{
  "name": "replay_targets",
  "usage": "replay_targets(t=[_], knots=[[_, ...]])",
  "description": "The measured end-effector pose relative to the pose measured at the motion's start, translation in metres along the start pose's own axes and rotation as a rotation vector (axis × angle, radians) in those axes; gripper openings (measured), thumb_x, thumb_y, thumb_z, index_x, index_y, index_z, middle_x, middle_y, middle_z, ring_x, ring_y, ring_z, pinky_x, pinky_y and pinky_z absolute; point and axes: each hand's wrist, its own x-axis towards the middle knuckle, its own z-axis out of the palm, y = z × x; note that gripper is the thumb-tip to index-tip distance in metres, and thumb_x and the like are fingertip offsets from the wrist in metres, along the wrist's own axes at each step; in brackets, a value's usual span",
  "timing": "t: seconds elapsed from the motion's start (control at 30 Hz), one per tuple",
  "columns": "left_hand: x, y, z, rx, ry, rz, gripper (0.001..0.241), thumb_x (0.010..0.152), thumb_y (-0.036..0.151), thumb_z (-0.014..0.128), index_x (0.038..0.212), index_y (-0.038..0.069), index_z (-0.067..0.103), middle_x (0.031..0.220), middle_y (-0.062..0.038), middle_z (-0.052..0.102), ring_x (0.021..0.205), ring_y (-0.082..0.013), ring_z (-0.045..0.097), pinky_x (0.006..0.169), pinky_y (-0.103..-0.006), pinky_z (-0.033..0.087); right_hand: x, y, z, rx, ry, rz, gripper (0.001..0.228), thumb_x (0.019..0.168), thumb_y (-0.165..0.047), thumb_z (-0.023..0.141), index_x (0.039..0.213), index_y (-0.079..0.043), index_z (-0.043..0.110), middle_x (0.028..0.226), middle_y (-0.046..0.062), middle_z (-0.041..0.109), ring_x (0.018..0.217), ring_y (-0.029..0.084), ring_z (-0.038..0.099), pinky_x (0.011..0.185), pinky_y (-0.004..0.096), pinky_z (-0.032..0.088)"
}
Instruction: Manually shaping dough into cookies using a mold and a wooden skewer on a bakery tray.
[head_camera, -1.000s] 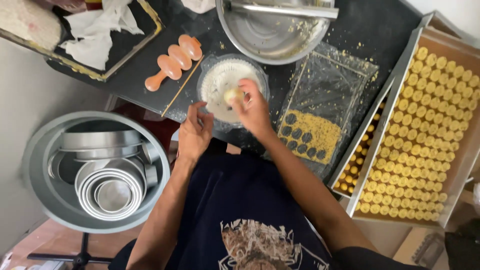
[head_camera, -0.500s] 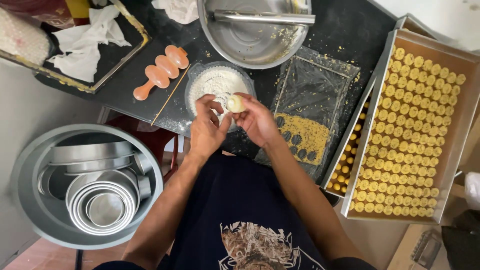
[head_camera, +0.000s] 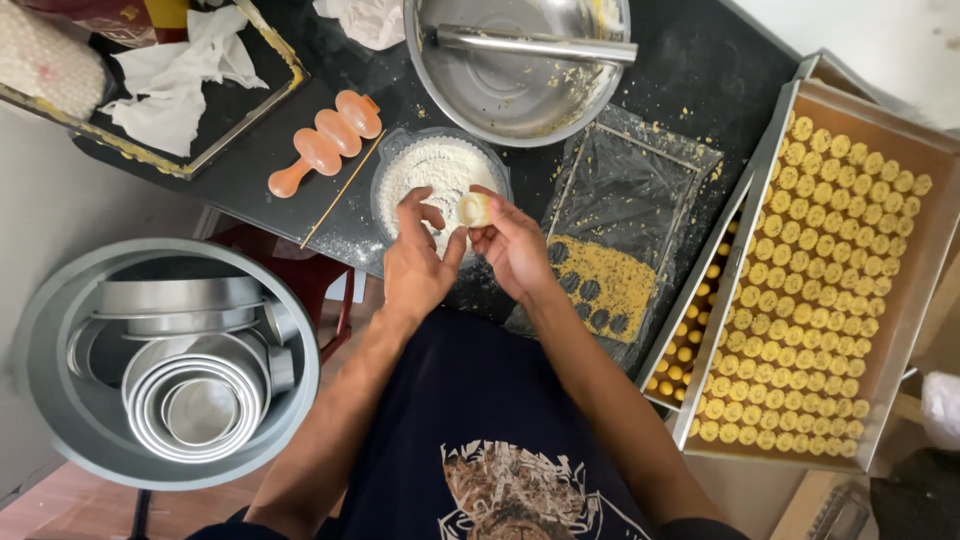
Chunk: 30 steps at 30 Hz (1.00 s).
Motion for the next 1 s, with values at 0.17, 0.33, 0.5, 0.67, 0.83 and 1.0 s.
replay_targets(t=[0.17,0.33,0.5,0.67,0.83,1.0], knots=[[0.003,-0.018,0.006,0.007,0.003,0.003,0.070,0.091,0.011,0.076,0.147,0.007,0.034,0.102,-0.007,0.065,0.063,-0.0222,0.064,0.063,-0.0400,0.054,-0.009,-0.007,0.020,-0.597,0.078,-0.487,0.041,0.105,-0.012,0.064,0.144,-0.002,0.058,0.116,0.010,0.064,0.095,0.016,0.062,0.077,0.027,0.054],[0.008,-0.047,0.021,-0.195,0.064,-0.012,0.077,0.091,0.001,0.065,0.154,0.003,0.021,0.102,-0.006,0.067,0.067,-0.0166,0.066,0.063,-0.0342,0.055,-0.023,-0.032,0.052,-1.183,0.025,-0.721,0.047,0.096,0.001,0.071,0.141,-0.006,0.059,0.133,0.014,0.062,0.110,0.023,0.070,0.085,0.030,0.062],[0.024,-0.069,0.023,-0.951,-0.368,-0.537,0.064,0.086,0.001,0.060,0.148,-0.008,0.052,0.102,-0.006,0.067,0.062,-0.0092,0.057,0.046,-0.0223,0.035,-0.021,-0.027,0.046,-1.182,-0.002,-0.679,0.048,0.097,0.000,0.071,0.143,-0.005,0.057,0.135,0.013,0.062,0.110,0.022,0.071,0.085,0.029,0.062],[0.020,-0.060,0.025,-0.789,-0.145,-0.555,0.045,0.090,0.010,0.064,0.132,-0.002,0.053,0.105,-0.005,0.068,0.060,-0.0100,0.057,0.048,-0.0229,0.039,-0.014,-0.018,-0.022,-0.648,0.056,-0.425,0.048,0.100,-0.004,0.068,0.146,-0.001,0.057,0.125,0.011,0.066,0.098,0.015,0.065,0.081,0.028,0.057],[0.020,-0.064,0.032,-0.701,-0.114,-0.439,0.050,0.087,0.008,0.066,0.135,0.013,0.051,0.096,-0.008,0.065,0.059,-0.0105,0.054,0.050,-0.0249,0.042,-0.042,-0.044,-0.102,-0.218,0.226,-0.127,0.045,0.099,-0.011,0.067,0.142,-0.002,0.058,0.114,0.009,0.072,0.082,0.012,0.066,0.070,0.026,0.058],[0.020,-0.026,0.045,-0.173,-0.309,-0.198,0.035,0.094,0.016,0.066,0.129,0.015,0.062,0.091,-0.003,0.068,0.070,-0.0145,0.062,0.066,-0.0304,0.052,-0.072,-0.033,-0.171,-0.919,0.461,-0.447,0.050,0.095,-0.003,0.074,0.141,-0.004,0.056,0.125,0.007,0.069,0.099,0.012,0.070,0.081,0.026,0.059]])
